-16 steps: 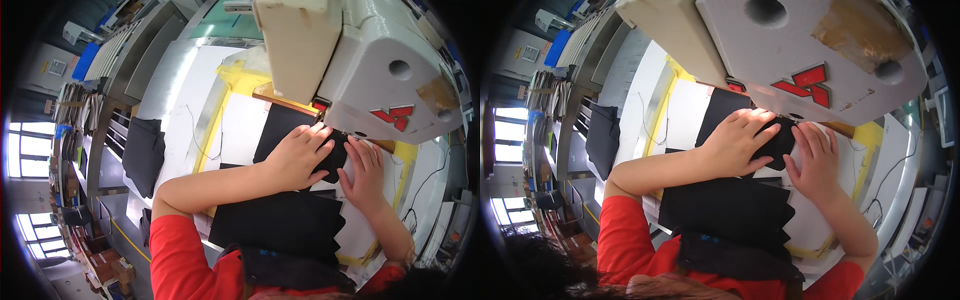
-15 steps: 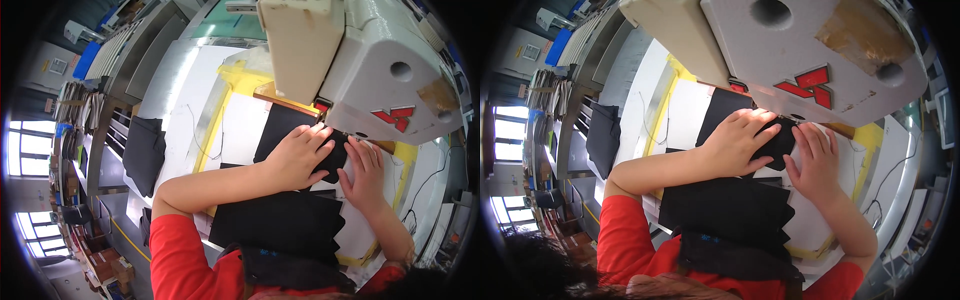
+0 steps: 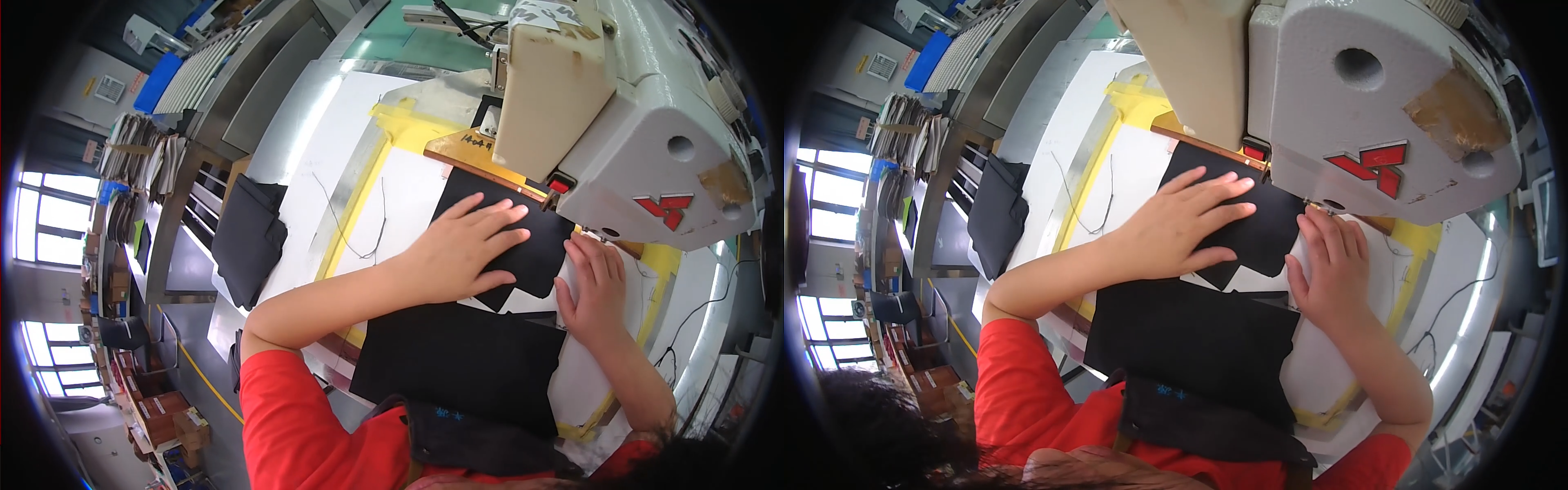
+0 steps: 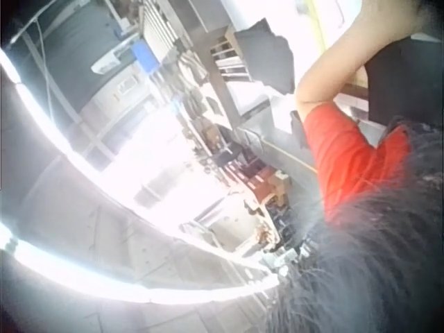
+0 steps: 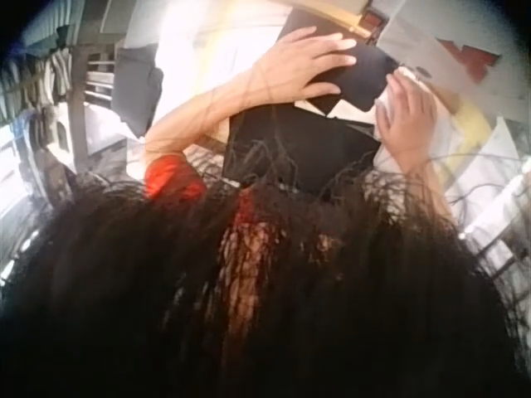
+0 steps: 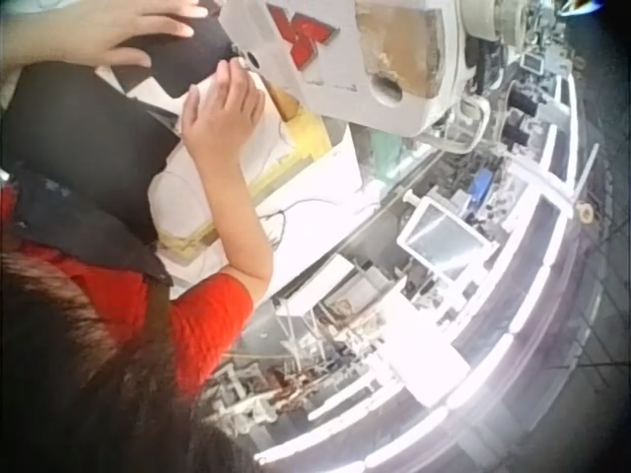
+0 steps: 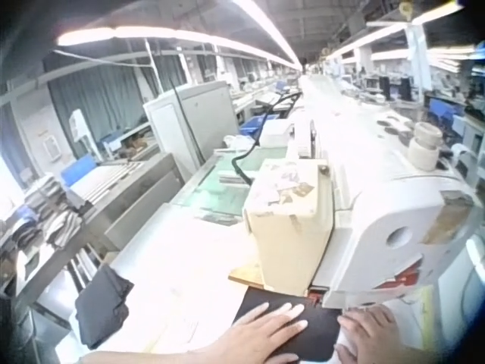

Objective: The recorder is using an industrial sewing machine to sew together pieces of black material, likely for bags or accessories.

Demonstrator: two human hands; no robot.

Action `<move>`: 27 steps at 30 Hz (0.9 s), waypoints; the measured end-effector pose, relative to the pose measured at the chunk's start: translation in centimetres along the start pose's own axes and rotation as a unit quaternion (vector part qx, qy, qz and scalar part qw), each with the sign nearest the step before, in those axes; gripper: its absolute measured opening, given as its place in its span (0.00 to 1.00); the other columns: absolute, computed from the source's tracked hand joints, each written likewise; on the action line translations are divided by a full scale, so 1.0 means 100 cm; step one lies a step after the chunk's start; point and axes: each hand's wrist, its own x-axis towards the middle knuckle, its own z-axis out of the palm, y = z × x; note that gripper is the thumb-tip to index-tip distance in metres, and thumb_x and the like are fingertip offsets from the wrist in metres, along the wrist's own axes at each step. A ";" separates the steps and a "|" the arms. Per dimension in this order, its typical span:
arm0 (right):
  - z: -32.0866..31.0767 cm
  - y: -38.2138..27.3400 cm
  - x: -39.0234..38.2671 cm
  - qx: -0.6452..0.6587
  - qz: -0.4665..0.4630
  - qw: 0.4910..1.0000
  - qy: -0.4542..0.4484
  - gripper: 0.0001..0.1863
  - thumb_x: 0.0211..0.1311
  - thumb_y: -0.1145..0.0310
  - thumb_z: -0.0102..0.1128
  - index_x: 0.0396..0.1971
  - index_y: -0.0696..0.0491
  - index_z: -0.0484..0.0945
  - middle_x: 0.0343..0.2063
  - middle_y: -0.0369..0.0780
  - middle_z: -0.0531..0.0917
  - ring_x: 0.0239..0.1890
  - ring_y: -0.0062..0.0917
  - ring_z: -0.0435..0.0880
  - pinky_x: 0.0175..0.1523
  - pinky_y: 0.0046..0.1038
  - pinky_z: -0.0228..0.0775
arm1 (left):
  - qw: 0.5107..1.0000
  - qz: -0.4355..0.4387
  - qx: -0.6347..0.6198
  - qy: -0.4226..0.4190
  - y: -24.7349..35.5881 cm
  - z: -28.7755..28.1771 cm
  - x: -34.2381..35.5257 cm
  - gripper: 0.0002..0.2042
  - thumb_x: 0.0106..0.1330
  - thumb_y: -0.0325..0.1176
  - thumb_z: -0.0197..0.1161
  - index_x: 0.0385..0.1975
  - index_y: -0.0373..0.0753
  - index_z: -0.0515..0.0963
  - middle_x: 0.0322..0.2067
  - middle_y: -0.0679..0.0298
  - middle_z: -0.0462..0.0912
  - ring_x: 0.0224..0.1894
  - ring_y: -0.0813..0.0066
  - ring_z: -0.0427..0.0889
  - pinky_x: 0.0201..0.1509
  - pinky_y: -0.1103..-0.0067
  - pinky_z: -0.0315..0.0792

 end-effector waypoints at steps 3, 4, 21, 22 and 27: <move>0.000 0.002 -0.002 0.017 -0.004 1.000 -0.011 0.24 0.51 0.68 0.62 0.50 0.56 0.73 0.53 0.43 0.73 0.54 0.39 0.72 0.61 0.44 0.59 | 0.990 -0.121 0.050 0.043 -0.035 -0.051 -0.029 0.25 0.58 0.39 0.68 0.57 0.45 0.72 0.63 0.61 0.68 0.67 0.59 0.64 0.71 0.59 0.53; 0.004 0.003 -0.003 0.016 -0.008 1.000 -0.012 0.24 0.51 0.68 0.62 0.50 0.56 0.73 0.53 0.43 0.73 0.54 0.39 0.72 0.61 0.44 0.59 | 0.969 -0.188 0.131 0.088 -0.062 -0.068 -0.052 0.24 0.57 0.37 0.69 0.56 0.44 0.74 0.63 0.60 0.68 0.67 0.59 0.63 0.70 0.61 0.55; -0.015 -0.045 0.023 0.054 -0.074 0.968 -0.234 0.33 0.48 0.67 0.66 0.57 0.58 0.69 0.64 0.50 0.64 0.67 0.45 0.61 0.68 0.45 0.53 | 0.736 -0.602 0.174 0.256 -0.140 -0.107 -0.263 0.32 0.53 0.60 0.67 0.48 0.38 0.75 0.43 0.51 0.81 0.47 0.52 0.80 0.51 0.66 0.72; -0.021 -0.042 0.021 0.047 -0.068 0.965 -0.250 0.33 0.47 0.68 0.66 0.57 0.58 0.69 0.64 0.50 0.64 0.67 0.45 0.61 0.68 0.44 0.54 | 0.737 -0.602 0.172 0.256 -0.136 -0.101 -0.263 0.32 0.53 0.60 0.67 0.48 0.38 0.75 0.43 0.51 0.81 0.47 0.52 0.80 0.51 0.66 0.72; -0.031 -0.029 -0.006 -0.070 -0.063 0.977 -0.192 0.29 0.48 0.81 0.59 0.55 0.58 0.71 0.57 0.47 0.70 0.59 0.42 0.72 0.60 0.40 0.66 | 0.741 -0.595 0.186 0.251 -0.127 -0.107 -0.250 0.37 0.48 0.59 0.71 0.51 0.37 0.73 0.43 0.48 0.81 0.46 0.50 0.81 0.51 0.65 0.73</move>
